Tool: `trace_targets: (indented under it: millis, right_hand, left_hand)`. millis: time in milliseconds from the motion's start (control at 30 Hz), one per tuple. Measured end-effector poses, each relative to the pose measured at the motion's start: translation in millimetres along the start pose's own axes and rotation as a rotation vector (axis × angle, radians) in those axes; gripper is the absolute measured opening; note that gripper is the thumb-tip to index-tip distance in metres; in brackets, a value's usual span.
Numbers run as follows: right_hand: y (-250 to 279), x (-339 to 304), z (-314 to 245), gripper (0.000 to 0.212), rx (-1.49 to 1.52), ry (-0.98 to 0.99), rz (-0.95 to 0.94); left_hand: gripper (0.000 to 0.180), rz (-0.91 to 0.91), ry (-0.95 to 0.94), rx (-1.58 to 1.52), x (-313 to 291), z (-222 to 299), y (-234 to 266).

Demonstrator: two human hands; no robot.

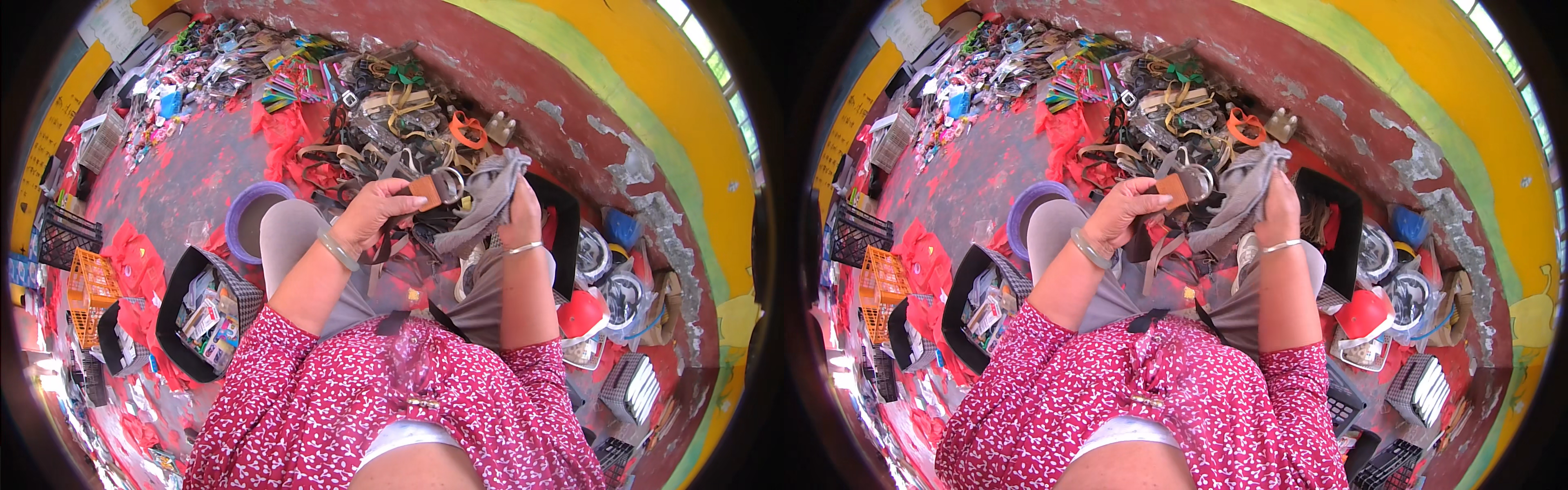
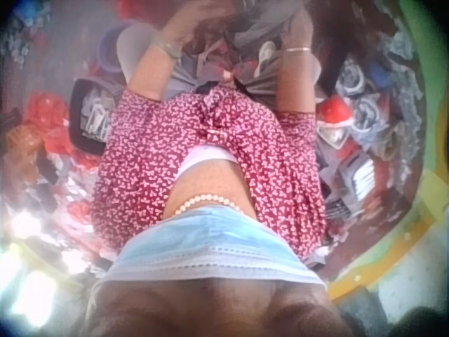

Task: The person picks up straps and buckles from a pile on the floor, wipes them with a cloth, and places them into plastic crates.

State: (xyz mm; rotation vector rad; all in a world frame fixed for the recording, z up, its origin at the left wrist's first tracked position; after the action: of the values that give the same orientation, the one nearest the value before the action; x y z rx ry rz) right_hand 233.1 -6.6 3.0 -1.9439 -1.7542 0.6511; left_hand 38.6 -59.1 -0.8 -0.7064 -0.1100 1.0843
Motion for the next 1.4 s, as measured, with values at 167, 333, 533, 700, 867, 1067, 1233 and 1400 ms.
trace_targets:
  millis: [167, 333, 533, 700, 867, 1067, 1233, 1400]
  right_hand:
    - [9, -12, 13, 0.032, 0.169, -0.07, -0.034]
    - [-21, -29, 44, 0.034, 0.263, -0.156, -0.143]
    - [-64, -42, 38, 0.04, -0.175, 0.037, -0.393]
    - [-73, -50, 50, 0.033, -0.879, 0.386, -0.362]
    - [-73, -70, 48, 0.031, -0.864, 0.457, -0.423]
    - [0, -75, -43, 0.024, -0.191, 0.208, -0.251]
    - [135, -105, -166, 0.029, -0.372, 0.381, 0.05]
    - [253, -183, -250, 0.025, -1.216, 0.494, 0.311]
  left_hand:
    - [0.015, 0.095, -0.134, -0.171, -4, 11, 17]
    - [0.017, 0.067, -0.244, -0.155, -7, 21, 5]
    - [0.013, 0.237, -0.374, 0.395, -11, 26, -6]
    - [0.017, 0.583, -0.633, 1.202, -19, 34, -32]
    - [0.015, 0.478, -0.444, 1.025, -5, 17, -8]
    - [0.016, 0.224, -0.085, 0.184, 6, 2, 32]
    - [0.019, 0.233, -0.094, 0.018, 12, -14, 62]
    - [0.022, 0.173, -0.017, 0.025, 21, -34, 58]
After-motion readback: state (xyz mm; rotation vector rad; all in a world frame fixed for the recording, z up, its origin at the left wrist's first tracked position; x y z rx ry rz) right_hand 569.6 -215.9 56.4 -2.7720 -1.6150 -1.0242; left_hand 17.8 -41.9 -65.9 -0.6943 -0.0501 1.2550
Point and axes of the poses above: each hand's wrist, its own x-axis towards the middle knuckle, its own y-axis out of the back of the hand, z = x × y, the point moved 10 cm from there along x, towards the middle knuckle, and after that the axes turned 10 degrees about y, right-handed, at the moved point
